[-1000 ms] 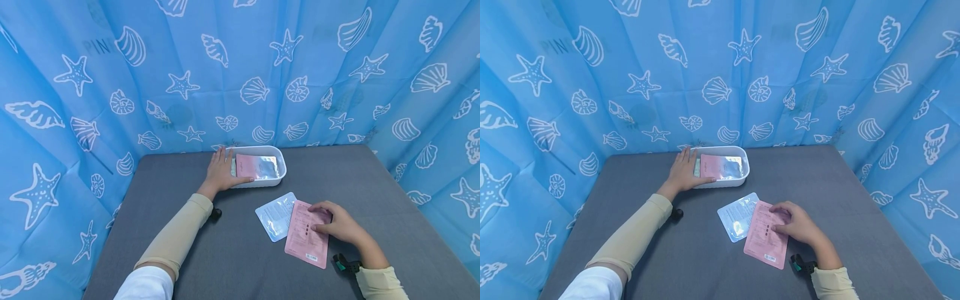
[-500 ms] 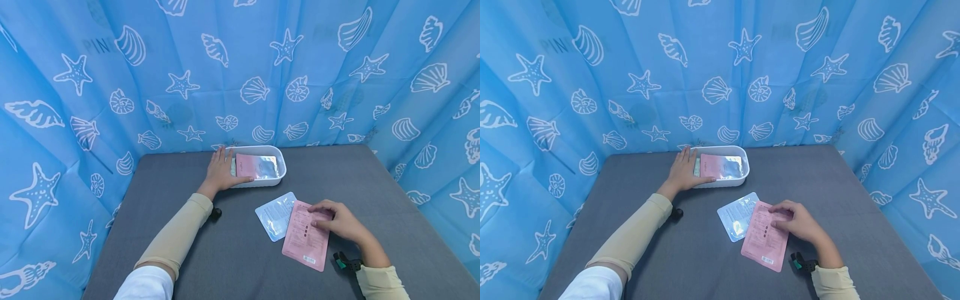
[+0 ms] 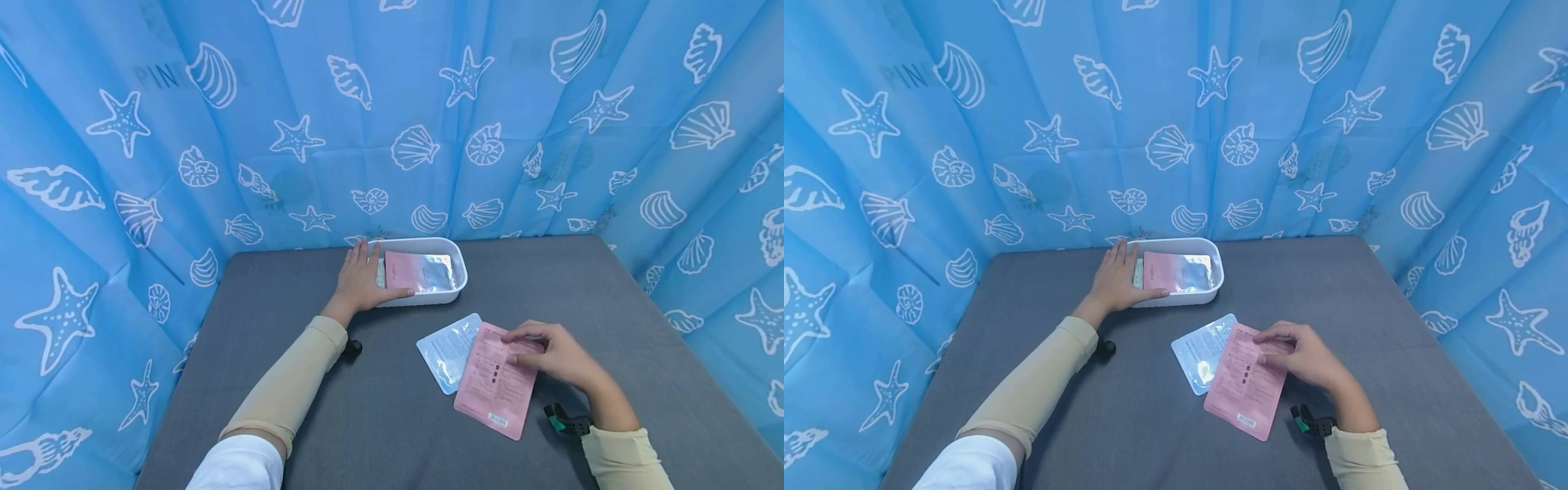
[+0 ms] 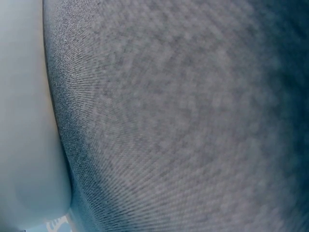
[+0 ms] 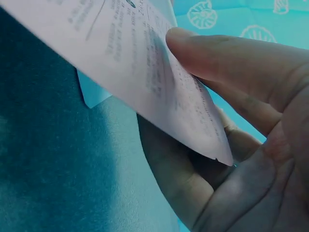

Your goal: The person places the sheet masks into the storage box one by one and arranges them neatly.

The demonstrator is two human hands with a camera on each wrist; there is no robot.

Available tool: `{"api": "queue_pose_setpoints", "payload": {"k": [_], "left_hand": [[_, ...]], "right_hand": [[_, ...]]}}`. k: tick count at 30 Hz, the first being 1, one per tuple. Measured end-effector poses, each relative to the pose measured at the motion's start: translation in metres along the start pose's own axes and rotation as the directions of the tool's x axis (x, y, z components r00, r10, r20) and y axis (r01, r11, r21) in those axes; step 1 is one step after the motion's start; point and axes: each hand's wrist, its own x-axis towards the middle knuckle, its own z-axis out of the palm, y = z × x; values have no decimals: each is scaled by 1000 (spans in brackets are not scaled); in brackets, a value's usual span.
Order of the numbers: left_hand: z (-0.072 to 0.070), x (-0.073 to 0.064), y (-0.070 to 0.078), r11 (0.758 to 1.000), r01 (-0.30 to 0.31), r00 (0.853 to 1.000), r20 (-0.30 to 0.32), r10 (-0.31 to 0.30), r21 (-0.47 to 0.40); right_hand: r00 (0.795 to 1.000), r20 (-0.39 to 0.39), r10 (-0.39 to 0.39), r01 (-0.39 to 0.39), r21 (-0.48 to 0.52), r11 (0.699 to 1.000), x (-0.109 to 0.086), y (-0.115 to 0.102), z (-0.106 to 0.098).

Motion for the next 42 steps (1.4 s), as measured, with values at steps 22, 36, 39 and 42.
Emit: {"api": "queue_pose_setpoints", "payload": {"k": [22,36,39,42], "left_hand": [[0,1,-1,1000,2,1000,1,-2,8],[1,1,-2,1000,-6,1000,-8,6,2],[2,2,-2,1000,-7,1000,-7,7,14],[2,1,-2,1000,-6,1000,-11,6,27]], "right_hand": [[997,-58,-51,52,22,998,6,-17,-7],[979,-187,-83,101,87,991,18,-34,-13],[968,-238,-75,98,85,992,22,-38,-13],[952,-298,-70,99,82,992,27,-41,-12]]}}
